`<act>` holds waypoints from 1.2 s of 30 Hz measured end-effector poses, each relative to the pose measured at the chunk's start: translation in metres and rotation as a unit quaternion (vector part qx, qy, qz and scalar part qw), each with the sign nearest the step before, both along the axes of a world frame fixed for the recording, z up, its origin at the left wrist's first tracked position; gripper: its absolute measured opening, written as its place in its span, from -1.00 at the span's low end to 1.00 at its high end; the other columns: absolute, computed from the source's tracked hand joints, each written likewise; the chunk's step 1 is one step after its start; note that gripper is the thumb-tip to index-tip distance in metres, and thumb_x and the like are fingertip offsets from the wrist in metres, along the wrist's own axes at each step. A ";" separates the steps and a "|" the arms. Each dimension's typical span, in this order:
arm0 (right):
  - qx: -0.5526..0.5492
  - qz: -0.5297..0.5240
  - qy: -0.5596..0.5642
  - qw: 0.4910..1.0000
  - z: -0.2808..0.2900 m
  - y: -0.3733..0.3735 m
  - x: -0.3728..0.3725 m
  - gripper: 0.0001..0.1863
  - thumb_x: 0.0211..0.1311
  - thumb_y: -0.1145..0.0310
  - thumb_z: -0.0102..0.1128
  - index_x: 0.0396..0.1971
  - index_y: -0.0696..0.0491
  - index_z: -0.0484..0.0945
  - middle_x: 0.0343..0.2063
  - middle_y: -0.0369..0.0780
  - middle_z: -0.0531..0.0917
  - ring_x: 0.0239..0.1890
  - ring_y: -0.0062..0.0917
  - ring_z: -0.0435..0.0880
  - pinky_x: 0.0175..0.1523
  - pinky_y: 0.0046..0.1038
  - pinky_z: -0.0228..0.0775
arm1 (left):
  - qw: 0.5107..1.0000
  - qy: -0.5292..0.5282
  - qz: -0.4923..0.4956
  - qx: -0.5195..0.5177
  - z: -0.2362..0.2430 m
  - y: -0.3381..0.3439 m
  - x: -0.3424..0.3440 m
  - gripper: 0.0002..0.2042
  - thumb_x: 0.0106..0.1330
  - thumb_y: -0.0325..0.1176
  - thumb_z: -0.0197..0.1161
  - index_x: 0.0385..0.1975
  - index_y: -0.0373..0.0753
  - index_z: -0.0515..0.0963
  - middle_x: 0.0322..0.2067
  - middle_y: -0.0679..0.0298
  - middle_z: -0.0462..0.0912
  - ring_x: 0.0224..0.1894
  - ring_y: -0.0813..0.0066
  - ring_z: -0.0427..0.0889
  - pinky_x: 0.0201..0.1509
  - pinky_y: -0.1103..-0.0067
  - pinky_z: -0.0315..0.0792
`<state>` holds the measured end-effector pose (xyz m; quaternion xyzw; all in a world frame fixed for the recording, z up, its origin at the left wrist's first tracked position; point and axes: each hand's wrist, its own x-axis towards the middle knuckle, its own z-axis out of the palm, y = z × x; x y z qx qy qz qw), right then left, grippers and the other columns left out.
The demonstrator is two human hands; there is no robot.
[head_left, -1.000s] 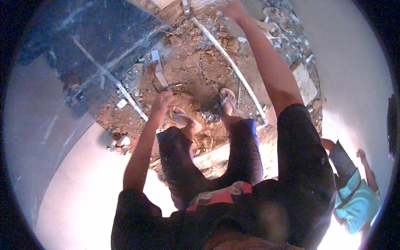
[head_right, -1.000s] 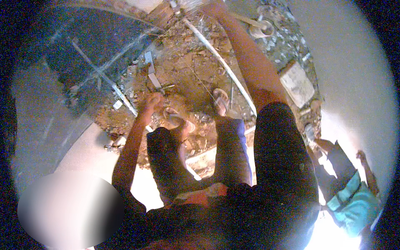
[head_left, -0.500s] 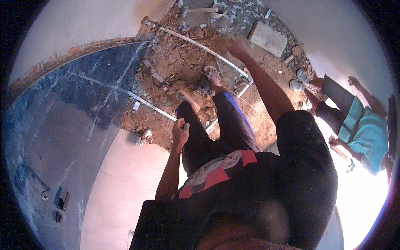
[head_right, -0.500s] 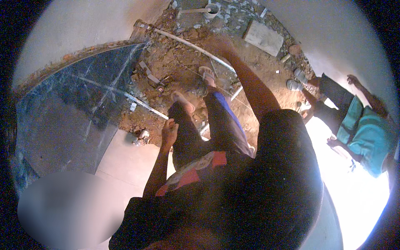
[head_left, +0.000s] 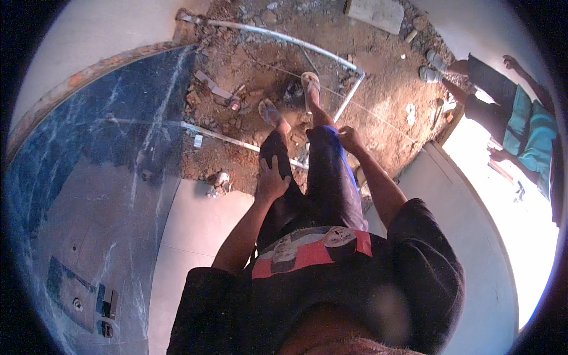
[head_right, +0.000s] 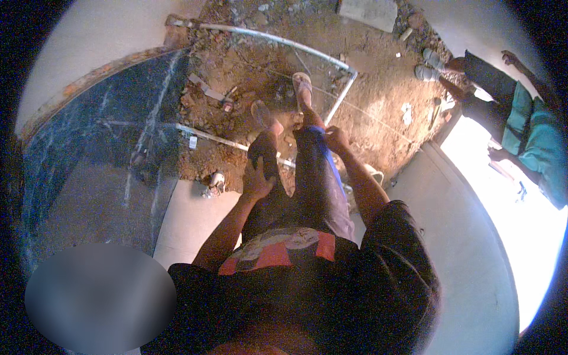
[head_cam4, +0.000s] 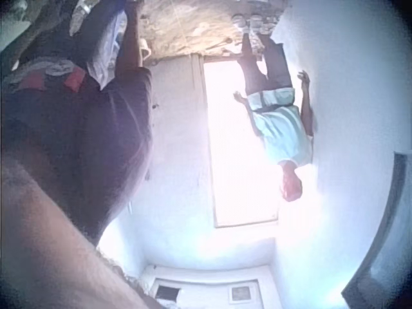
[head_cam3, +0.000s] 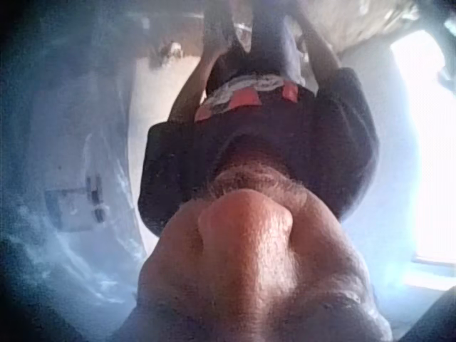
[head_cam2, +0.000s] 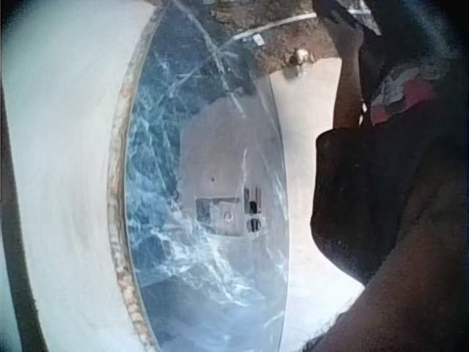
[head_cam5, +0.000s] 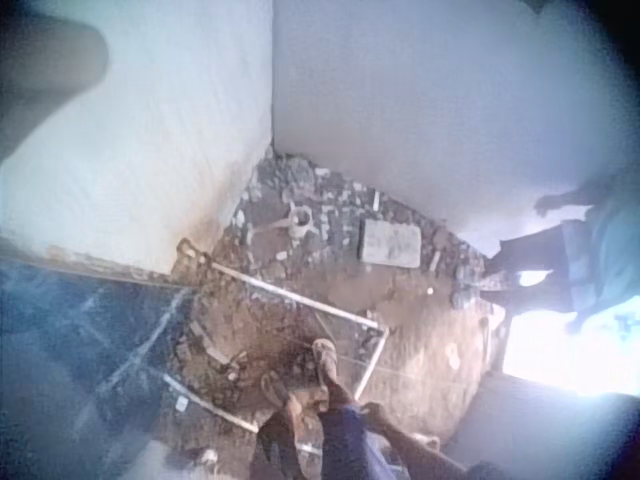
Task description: The person measures and marks a section of the ground, then uses a thin string to align and secure PVC pipes in the trench.
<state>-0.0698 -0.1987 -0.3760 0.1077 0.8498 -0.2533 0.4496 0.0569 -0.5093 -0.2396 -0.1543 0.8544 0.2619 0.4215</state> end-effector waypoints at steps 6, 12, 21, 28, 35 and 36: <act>0.014 0.019 -0.056 0.998 -0.047 -0.083 -0.014 -0.61 -0.04 0.16 0.23 -0.33 0.18 0.55 -0.36 0.08 0.61 -0.23 -0.12 0.62 -0.13 -0.23 0.41 | 0.995 -0.096 0.040 -0.004 -0.057 0.008 0.009 -0.14 0.02 -0.09 0.28 0.28 -0.27 -0.02 0.17 -0.40 0.03 0.18 -0.32 0.16 0.20 0.14 0.18; 0.085 0.157 0.125 0.976 -0.305 -0.096 0.018 -0.18 -0.15 0.07 0.33 0.14 0.03 0.19 -0.01 0.15 0.37 0.04 0.02 0.41 -0.01 -0.10 0.36 | 0.984 -0.082 0.156 0.000 -0.111 0.026 0.048 -0.32 0.06 -0.22 0.28 0.18 -0.29 0.16 0.13 -0.13 0.25 0.16 -0.07 0.26 0.20 0.30 0.20; 0.026 0.077 0.096 0.992 -0.375 -0.171 -0.022 -0.43 -0.09 0.31 0.21 0.02 -0.04 0.31 -0.09 0.10 0.42 -0.08 -0.02 0.49 -0.13 -0.14 0.45 | 0.988 -0.067 0.134 -0.021 -0.115 0.030 0.021 -0.42 0.06 -0.22 0.28 0.07 -0.31 0.28 -0.06 -0.14 0.30 0.00 -0.07 0.32 0.06 0.19 0.27; -0.101 0.037 0.185 0.977 -0.321 -0.130 0.008 -0.58 -0.12 0.39 0.11 -0.12 0.01 0.45 -0.25 -0.03 0.57 -0.19 -0.07 0.55 -0.10 -0.20 0.39 | 0.984 -0.086 0.137 -0.070 -0.101 0.043 0.008 -0.44 0.03 -0.22 0.32 0.05 -0.25 0.33 -0.05 -0.04 0.35 0.02 0.00 0.32 0.11 0.26 0.25; -0.218 -0.170 0.072 0.958 -0.280 -0.105 -0.012 -0.73 -0.17 0.52 -0.10 -0.43 0.08 0.57 -0.41 -0.11 0.63 -0.29 -0.30 0.60 -0.13 -0.40 0.36 | 0.988 -0.064 0.123 -0.061 -0.095 0.043 0.010 -0.46 0.08 -0.15 0.26 0.02 -0.28 0.34 -0.10 -0.11 0.33 -0.05 -0.06 0.35 0.00 0.20 0.31; -0.225 -0.203 0.074 0.950 -0.253 -0.112 -0.027 -0.71 -0.18 0.55 -0.13 -0.44 0.10 0.57 -0.42 -0.12 0.62 -0.31 -0.35 0.58 -0.13 -0.42 0.35 | 0.988 -0.061 0.123 -0.066 -0.098 0.044 0.011 -0.47 0.08 -0.15 0.26 0.01 -0.28 0.34 -0.10 -0.11 0.34 -0.06 -0.06 0.35 0.00 0.20 0.31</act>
